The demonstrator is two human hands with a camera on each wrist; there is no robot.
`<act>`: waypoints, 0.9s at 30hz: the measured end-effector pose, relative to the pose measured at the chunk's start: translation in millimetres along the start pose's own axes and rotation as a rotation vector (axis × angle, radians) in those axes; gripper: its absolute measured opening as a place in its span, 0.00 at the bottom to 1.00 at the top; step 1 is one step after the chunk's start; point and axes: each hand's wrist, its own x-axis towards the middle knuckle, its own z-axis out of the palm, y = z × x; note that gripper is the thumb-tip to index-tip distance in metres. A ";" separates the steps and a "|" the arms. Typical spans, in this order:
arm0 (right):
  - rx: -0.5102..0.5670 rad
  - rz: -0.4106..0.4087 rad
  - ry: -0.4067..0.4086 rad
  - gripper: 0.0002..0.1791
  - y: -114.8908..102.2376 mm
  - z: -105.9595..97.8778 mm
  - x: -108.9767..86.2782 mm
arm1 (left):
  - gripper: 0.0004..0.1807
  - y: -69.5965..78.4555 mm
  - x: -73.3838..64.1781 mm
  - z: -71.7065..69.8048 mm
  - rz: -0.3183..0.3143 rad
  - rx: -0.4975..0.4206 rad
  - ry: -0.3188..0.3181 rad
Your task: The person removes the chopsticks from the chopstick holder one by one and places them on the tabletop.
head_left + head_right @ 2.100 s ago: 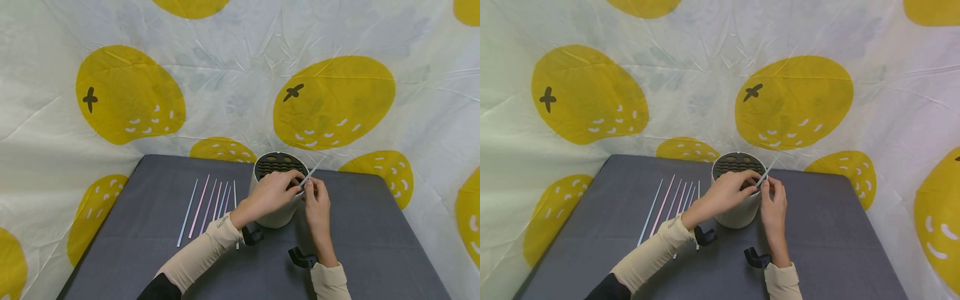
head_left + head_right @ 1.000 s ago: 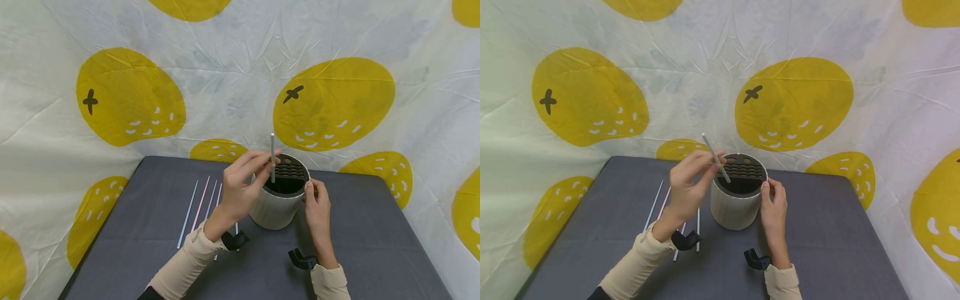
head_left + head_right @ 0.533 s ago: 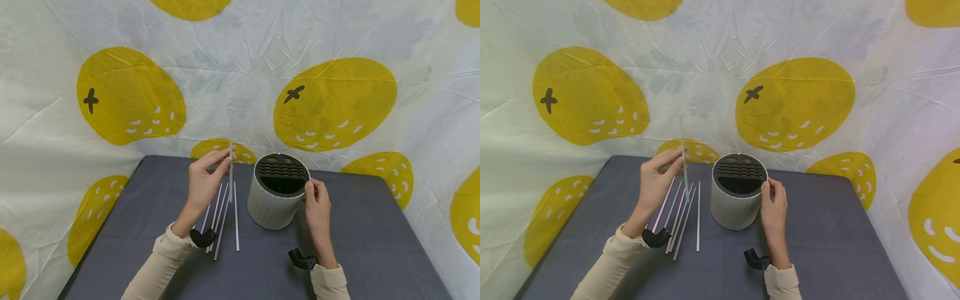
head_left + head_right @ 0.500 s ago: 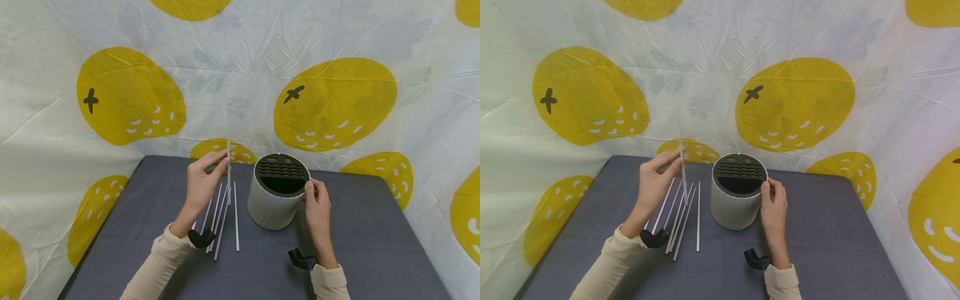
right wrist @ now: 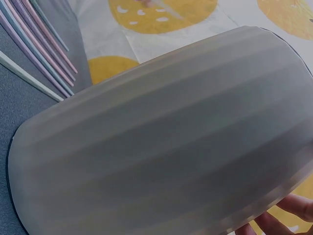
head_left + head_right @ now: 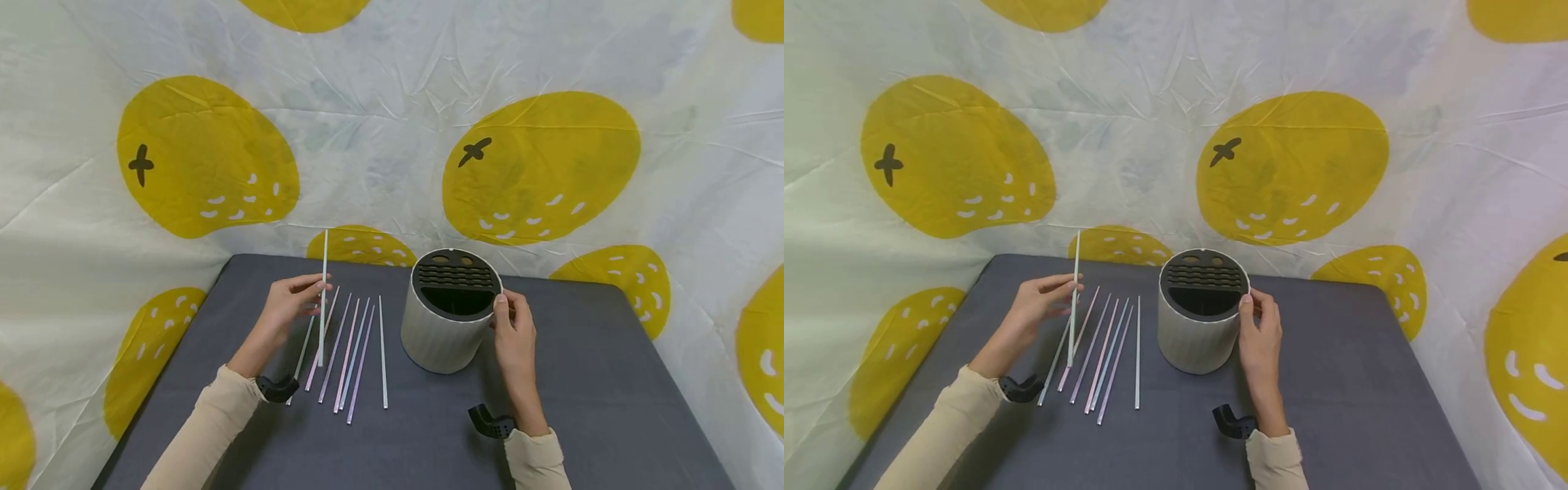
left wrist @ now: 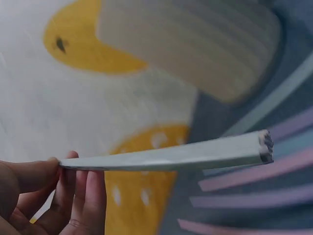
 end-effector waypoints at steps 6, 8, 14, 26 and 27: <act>-0.003 0.007 0.001 0.28 0.1 1.0 -0.3 | 0.27 -38.7 13.6 -35.1 -0.086 0.107 0.011; -0.004 0.008 0.000 0.28 0.2 1.0 -0.1 | 0.27 -48.1 17.4 -44.2 -0.112 0.145 0.011; 0.002 -0.001 0.008 0.28 0.8 0.4 0.9 | 0.24 -68.9 24.7 -57.4 -0.187 0.222 -0.015; 0.000 0.003 0.002 0.28 1.9 1.4 1.7 | 0.16 -92.9 23.5 -55.2 -0.041 0.454 0.056; 0.000 0.004 0.002 0.28 2.1 1.2 1.6 | 0.16 -92.9 23.5 -53.8 -0.031 0.482 0.068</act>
